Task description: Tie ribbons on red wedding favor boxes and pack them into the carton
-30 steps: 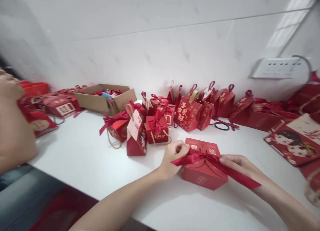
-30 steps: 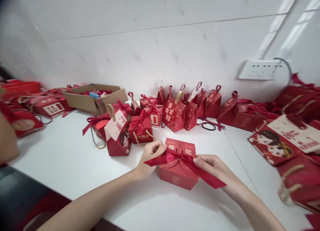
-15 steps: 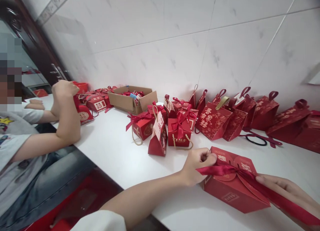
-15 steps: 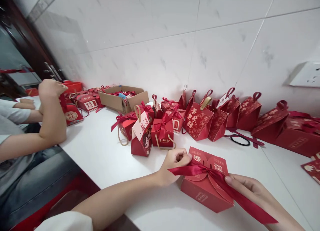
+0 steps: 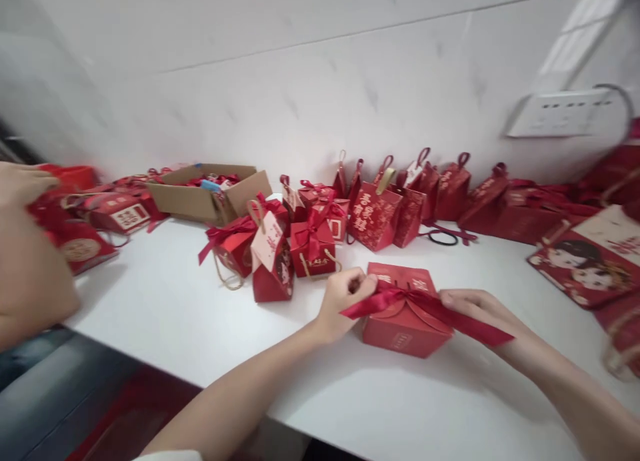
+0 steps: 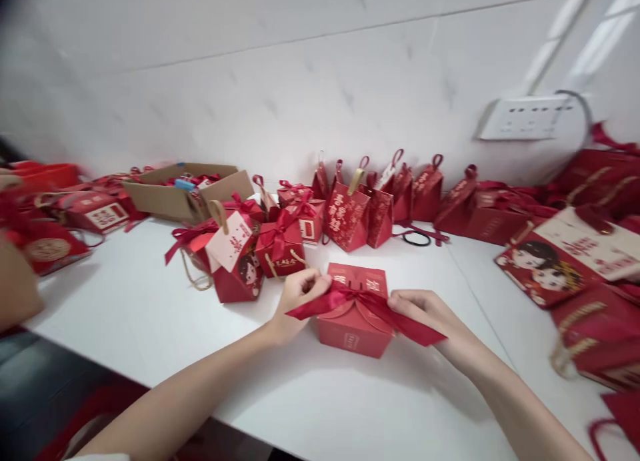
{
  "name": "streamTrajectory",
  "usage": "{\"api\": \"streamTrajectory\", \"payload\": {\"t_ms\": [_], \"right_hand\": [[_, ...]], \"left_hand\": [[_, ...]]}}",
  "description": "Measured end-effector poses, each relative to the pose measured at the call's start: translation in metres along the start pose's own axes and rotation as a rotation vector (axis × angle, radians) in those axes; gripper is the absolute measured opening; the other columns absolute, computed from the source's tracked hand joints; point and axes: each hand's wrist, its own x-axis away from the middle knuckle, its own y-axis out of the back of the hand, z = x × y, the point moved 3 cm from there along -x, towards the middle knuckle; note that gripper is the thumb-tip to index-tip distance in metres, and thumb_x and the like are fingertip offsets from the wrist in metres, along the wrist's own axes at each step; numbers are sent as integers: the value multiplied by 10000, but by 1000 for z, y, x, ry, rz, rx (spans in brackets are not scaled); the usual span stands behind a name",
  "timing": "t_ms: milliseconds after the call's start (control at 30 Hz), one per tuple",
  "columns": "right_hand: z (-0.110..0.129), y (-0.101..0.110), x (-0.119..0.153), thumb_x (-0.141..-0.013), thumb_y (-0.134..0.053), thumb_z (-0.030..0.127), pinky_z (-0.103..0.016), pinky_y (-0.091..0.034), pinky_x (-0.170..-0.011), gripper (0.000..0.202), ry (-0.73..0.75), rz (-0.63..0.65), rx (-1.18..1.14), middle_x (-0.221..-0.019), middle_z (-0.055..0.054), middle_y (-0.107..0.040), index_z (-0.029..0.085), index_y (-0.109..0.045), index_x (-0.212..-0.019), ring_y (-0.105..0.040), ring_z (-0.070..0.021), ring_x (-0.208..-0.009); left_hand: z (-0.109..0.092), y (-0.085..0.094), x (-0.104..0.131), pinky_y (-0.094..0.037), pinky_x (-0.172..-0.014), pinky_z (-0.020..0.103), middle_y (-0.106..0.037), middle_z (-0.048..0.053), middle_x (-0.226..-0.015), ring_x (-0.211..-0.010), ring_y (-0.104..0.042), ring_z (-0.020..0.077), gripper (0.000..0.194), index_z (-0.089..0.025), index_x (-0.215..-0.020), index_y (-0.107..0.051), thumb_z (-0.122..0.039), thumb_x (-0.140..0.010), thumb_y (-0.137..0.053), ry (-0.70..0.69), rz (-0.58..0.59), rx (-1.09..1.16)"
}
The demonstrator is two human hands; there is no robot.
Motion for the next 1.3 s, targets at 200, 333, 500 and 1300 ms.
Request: {"api": "streamTrajectory", "payload": {"t_ms": [200,333,500,1300], "right_hand": [[12,-5,1,-739,-577,624,-241,-191,-473,514,-1,21,-78,-521,28,-397,168,-433,-549,-308,-75,-480],[15,-3,2,-750,-600,574,-225,-170,-446,483,44,44,-140,-529,44,-380,169,-411,-568,-290,-54,-464],[14,-2,2,-766,-584,557,-217,-185,-453,471,57,88,-132,-536,48,-370,170,-394,-575,-296,-50,-469],[9,-8,4,-659,-743,344,-497,-365,-1039,1059,315,-11,168,-1388,-148,-343,251,-17,-1425,-397,-301,-1279]], "left_hand": [[5,2,-3,-201,-489,232,-239,-61,-548,-518,-244,85,404,-197,-558,-267,-402,-824,-490,-20,-10,-27],[5,3,-2,-205,-491,231,-244,-58,-557,-527,-246,89,385,-200,-573,-243,-361,-840,-469,-52,-28,-79],[0,5,-1,-225,-502,236,-266,-56,-554,-530,-259,92,369,-202,-580,-247,-335,-869,-433,-158,-43,-202],[-25,22,-9,-333,-360,173,-627,14,-481,-363,-536,85,379,-152,-503,-477,-368,-792,-593,254,514,-46]]}}
